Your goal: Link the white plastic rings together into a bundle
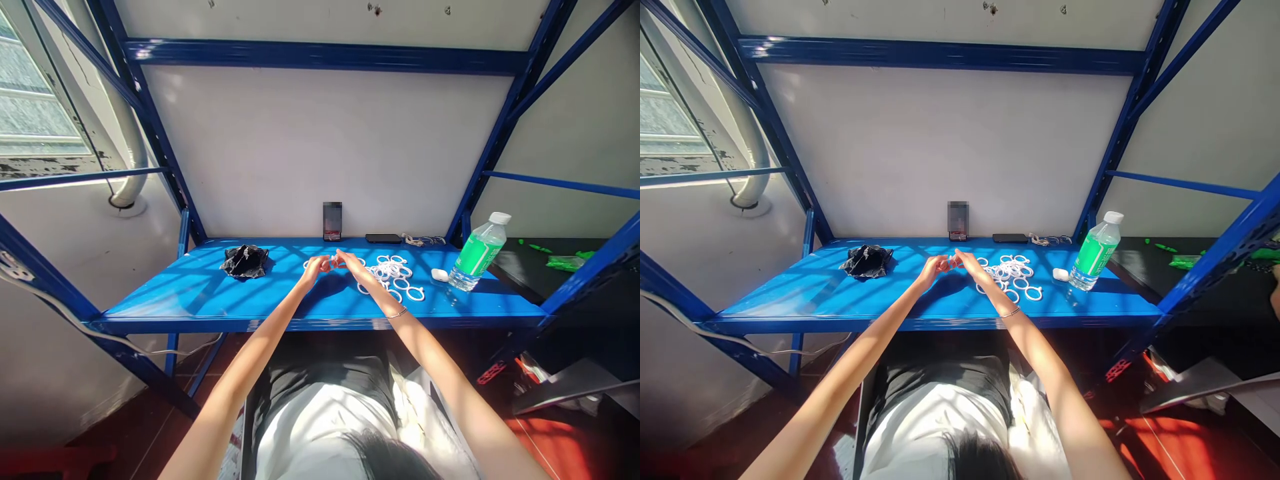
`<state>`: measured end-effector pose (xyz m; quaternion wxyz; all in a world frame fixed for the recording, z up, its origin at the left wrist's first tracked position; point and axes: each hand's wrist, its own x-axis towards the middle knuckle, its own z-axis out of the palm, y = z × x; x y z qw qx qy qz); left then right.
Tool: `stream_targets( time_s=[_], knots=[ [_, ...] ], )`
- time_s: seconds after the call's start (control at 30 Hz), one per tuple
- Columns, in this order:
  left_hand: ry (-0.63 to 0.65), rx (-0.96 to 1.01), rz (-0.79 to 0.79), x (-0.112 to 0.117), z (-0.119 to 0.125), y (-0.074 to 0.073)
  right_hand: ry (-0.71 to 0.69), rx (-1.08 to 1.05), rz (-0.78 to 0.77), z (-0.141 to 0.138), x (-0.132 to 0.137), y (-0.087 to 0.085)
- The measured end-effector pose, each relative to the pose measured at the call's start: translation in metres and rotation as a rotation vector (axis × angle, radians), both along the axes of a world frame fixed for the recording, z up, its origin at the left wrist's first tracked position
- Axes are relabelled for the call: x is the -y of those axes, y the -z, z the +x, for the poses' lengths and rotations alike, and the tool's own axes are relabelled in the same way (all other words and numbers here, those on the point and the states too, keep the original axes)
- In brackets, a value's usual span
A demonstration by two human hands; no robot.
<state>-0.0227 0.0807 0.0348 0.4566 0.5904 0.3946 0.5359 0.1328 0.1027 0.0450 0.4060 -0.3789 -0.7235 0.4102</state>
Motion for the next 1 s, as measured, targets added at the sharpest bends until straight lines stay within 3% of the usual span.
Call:
stream_targets(
  time_s=[0.17, 0.27, 0.37, 0.5, 0.67, 0.83, 1.0],
  knots=[
    [-0.246, -0.462, 0.189, -0.001, -0.003, 0.005, 0.504, 0.486, 0.285, 0.015, -0.001, 0.001],
    [-0.318, -0.611, 0.25, -0.003, -0.005, 0.009, 0.608, 0.71, 0.262, 0.023, -0.001, 0.005],
    [-0.344, -0.555, 0.254, -0.005, -0.007, 0.011, 0.544, 0.763, 0.191, 0.027, -0.005, 0.012],
    [-0.393, -0.493, 0.241, -0.005, -0.01, 0.012, 0.439, 0.619, 0.154, 0.032, -0.016, 0.022],
    [-0.463, -0.715, 0.259, -0.002, -0.008, 0.012, 0.349, 0.494, 0.18, 0.033, -0.022, 0.027],
    [-0.339, -0.696, 0.359, -0.002, -0.005, 0.012, 0.127, 0.351, 0.198, 0.017, -0.017, 0.023],
    [-0.212, -0.467, 0.315, -0.003, -0.003, 0.009, -0.131, 0.016, 0.005, 0.006, -0.007, 0.01]
  ],
)
